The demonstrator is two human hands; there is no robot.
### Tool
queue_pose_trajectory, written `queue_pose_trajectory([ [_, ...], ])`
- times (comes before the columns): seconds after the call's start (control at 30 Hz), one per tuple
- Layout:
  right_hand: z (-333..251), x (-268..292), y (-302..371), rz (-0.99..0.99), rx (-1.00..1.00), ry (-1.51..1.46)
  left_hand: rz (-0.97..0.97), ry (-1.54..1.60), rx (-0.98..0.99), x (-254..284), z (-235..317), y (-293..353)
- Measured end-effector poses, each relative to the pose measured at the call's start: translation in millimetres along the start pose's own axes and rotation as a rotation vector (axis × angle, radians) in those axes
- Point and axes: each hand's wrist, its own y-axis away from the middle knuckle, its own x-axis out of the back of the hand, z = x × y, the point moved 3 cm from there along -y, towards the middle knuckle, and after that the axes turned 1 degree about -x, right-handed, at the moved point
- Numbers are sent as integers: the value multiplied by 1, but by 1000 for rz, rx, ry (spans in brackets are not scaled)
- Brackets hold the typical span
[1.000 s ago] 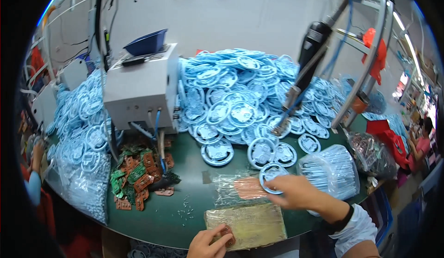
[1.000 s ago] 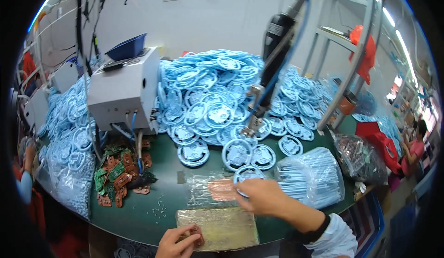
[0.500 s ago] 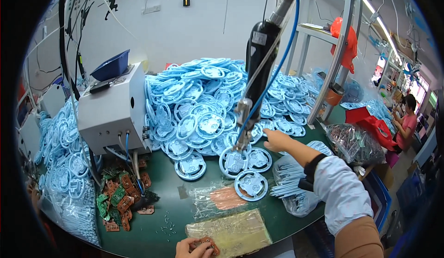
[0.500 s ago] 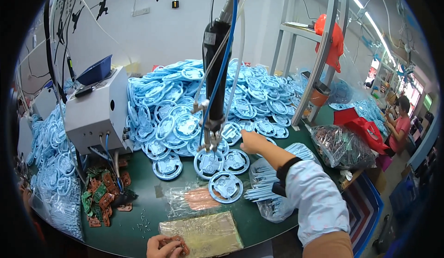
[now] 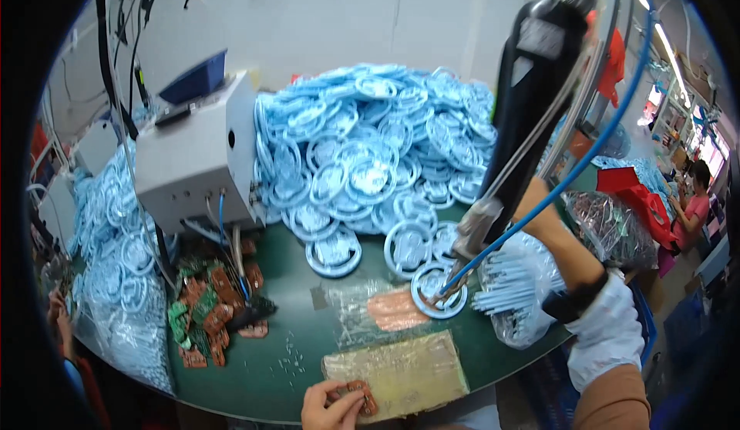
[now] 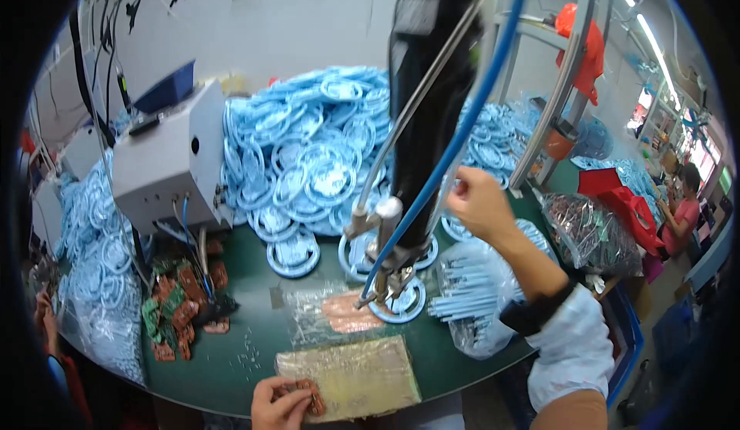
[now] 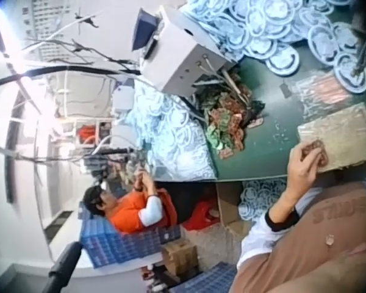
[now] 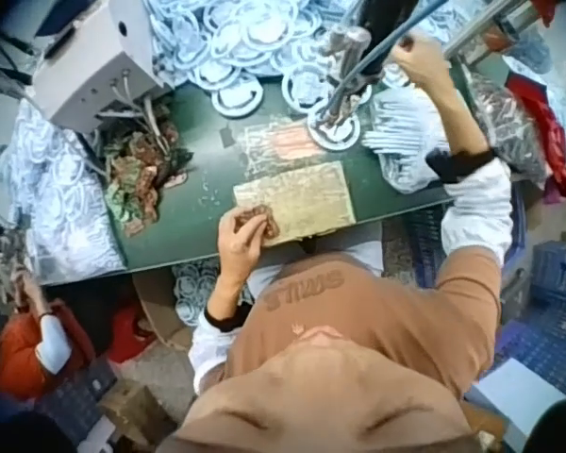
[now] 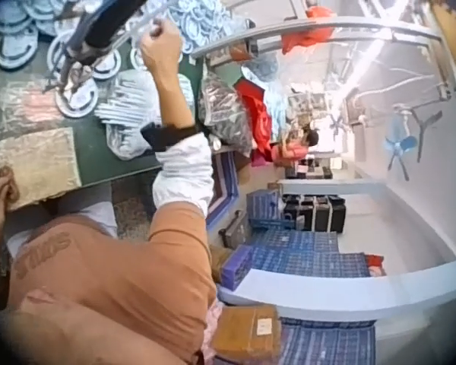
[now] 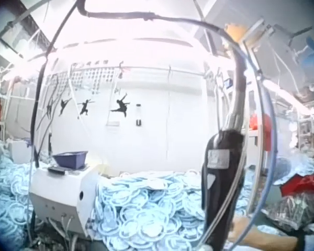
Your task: Assembling electronic circuit boards and wiring into blue circular plastic housings using a pneumatic screwdriver at a factory workstation.
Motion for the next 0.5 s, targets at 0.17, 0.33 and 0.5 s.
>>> queue_pose_trajectory([
  [0.17,-49,62,103,-164,-290,-199,-13,42,-7,5,-2,-7],
  [0.33,-140,5,158,-366,114,-304,23,48,127,-3,-5,-7],
  [0.5,-156,-43,175,-461,107,-451,51,53,122,-2,8,2],
])
